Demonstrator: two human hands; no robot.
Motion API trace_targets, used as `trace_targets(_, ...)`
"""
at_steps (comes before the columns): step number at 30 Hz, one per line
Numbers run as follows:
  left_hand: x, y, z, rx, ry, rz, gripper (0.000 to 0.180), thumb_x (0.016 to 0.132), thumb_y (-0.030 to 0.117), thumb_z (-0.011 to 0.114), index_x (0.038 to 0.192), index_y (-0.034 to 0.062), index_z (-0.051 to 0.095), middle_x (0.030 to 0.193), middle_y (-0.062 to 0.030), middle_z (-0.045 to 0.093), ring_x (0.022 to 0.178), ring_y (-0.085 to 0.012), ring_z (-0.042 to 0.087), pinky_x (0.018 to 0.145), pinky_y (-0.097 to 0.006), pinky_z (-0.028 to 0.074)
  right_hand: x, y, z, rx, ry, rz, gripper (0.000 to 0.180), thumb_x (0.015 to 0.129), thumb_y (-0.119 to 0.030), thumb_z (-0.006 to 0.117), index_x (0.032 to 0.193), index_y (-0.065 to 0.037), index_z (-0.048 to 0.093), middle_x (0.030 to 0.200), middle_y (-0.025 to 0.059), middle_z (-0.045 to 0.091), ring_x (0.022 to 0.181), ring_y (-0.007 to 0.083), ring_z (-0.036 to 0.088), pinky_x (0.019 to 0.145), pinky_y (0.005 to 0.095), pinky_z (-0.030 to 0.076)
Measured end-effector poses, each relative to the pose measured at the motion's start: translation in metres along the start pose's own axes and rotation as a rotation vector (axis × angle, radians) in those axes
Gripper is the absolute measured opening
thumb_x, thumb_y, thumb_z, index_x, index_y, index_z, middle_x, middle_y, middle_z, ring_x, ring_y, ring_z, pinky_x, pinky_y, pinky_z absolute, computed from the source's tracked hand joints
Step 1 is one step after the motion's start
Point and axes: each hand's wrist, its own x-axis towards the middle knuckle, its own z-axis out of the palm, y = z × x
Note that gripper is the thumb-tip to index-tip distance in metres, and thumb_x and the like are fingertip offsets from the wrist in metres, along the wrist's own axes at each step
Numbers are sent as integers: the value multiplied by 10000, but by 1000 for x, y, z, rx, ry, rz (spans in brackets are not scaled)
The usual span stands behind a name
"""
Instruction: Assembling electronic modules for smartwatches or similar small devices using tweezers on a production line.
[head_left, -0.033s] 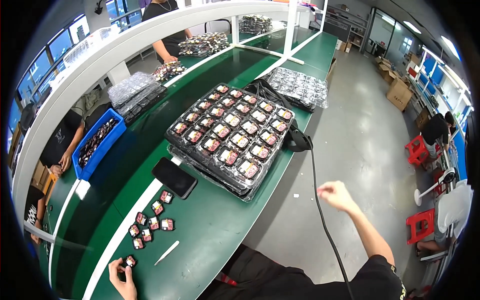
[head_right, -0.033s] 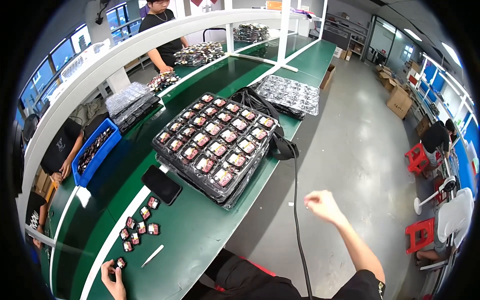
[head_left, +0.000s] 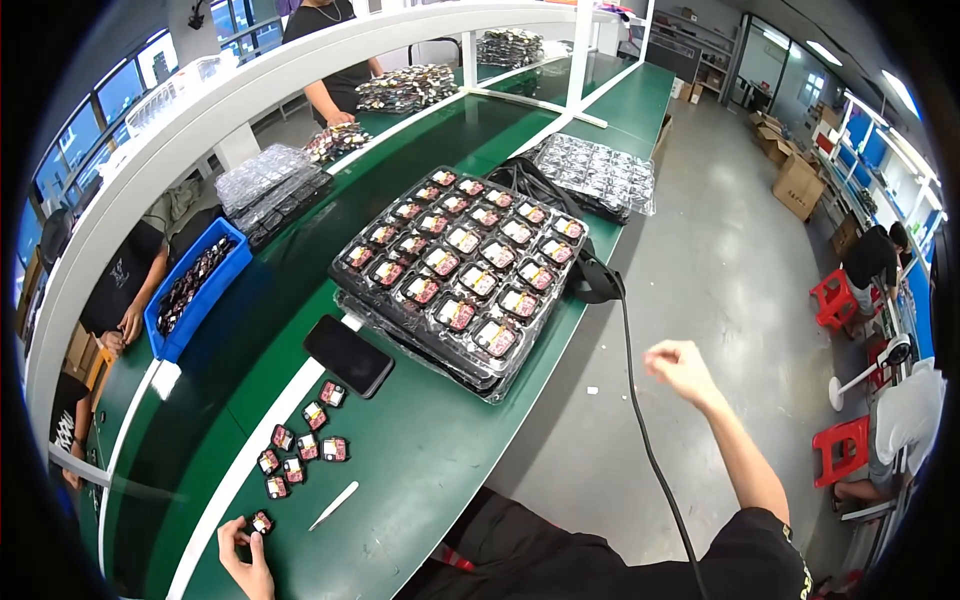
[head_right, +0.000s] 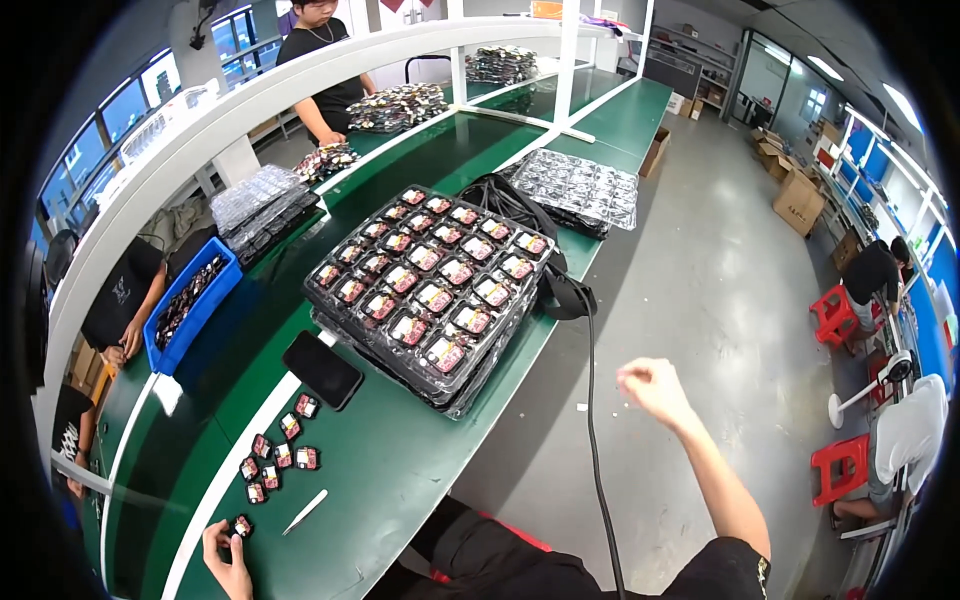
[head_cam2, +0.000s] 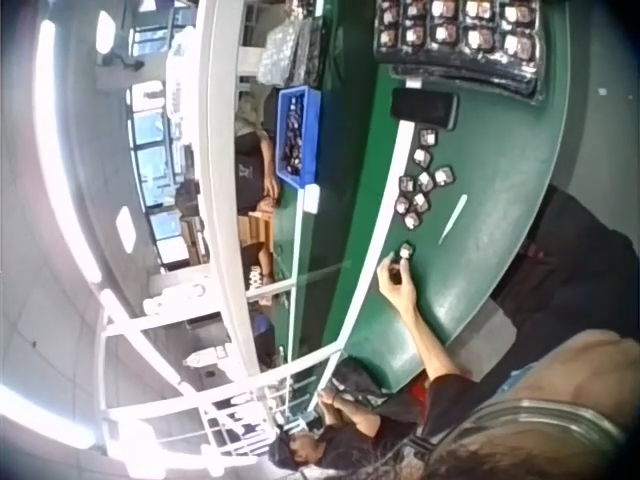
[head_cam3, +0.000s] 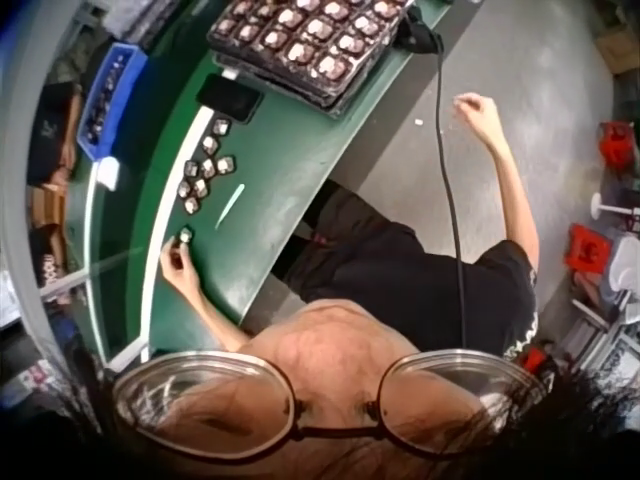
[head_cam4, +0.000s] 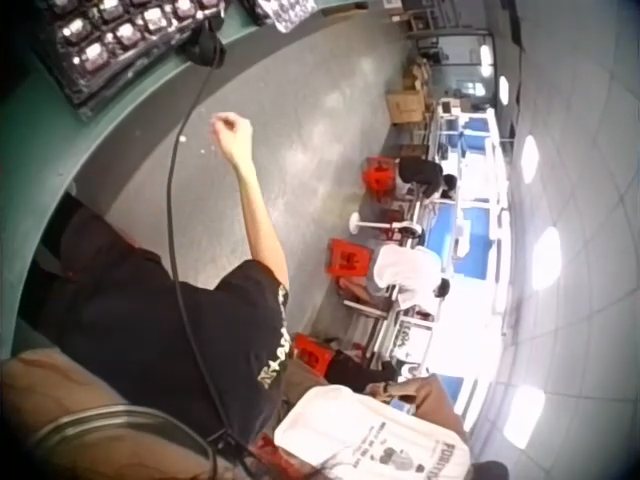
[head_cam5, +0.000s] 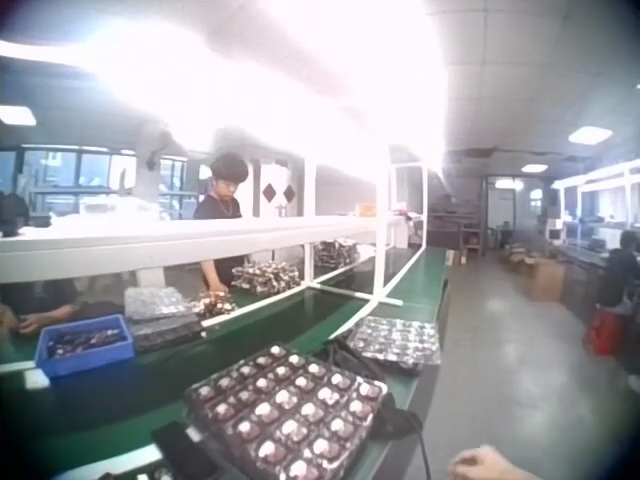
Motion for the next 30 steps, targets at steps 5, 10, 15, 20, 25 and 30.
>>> trace_targets(5,3,-1,-1,60,65,-23,266,1004,79,831,1265,34,800,914,-8,697,746,-102,570,671,-264,491,119,-106,-18,-98,187,-415,203,1001,-120,770,1142,22,805,1002,110,838,895,152,768,850,326,614)
trace_targets(10,-5,12,3,105,110,-10,226,966,57,802,1179,-5,762,985,-76,686,742,-154,577,681,-309,484,248,-205,24,-426,30,-543,735,916,-473,869,1417,41,706,1342,238,756,1227,302,739,1089,406,571)
trace_targets(15,-4,23,12,148,100,18,183,957,21,767,1119,-48,715,1029,-118,657,710,-183,536,665,-328,445,317,-233,57,-629,-173,-414,1083,837,-635,867,1580,88,551,1515,308,664,1401,411,662,1202,429,512)
trace_targets(20,0,29,12,158,116,7,152,967,30,765,1084,-53,715,986,-103,641,705,-175,511,654,-328,418,309,-223,64,-800,-256,-431,1118,831,-595,881,1640,62,477,1597,303,594,1473,420,597,1255,448,472)
trace_targets(25,-2,20,1,221,143,-7,175,1004,125,838,1141,19,814,880,-60,696,716,-154,599,646,-309,512,292,-206,44,-728,-339,-431,1064,848,-498,894,1669,7,446,1582,300,607,1460,416,608,1225,462,494)
trace_targets(30,3,24,10,173,126,-2,199,996,142,852,1147,18,816,896,-75,720,729,-152,619,652,-303,523,295,-135,29,-600,-265,-393,1203,790,-630,877,1681,30,412,1610,308,578,1492,424,575,1254,465,459)
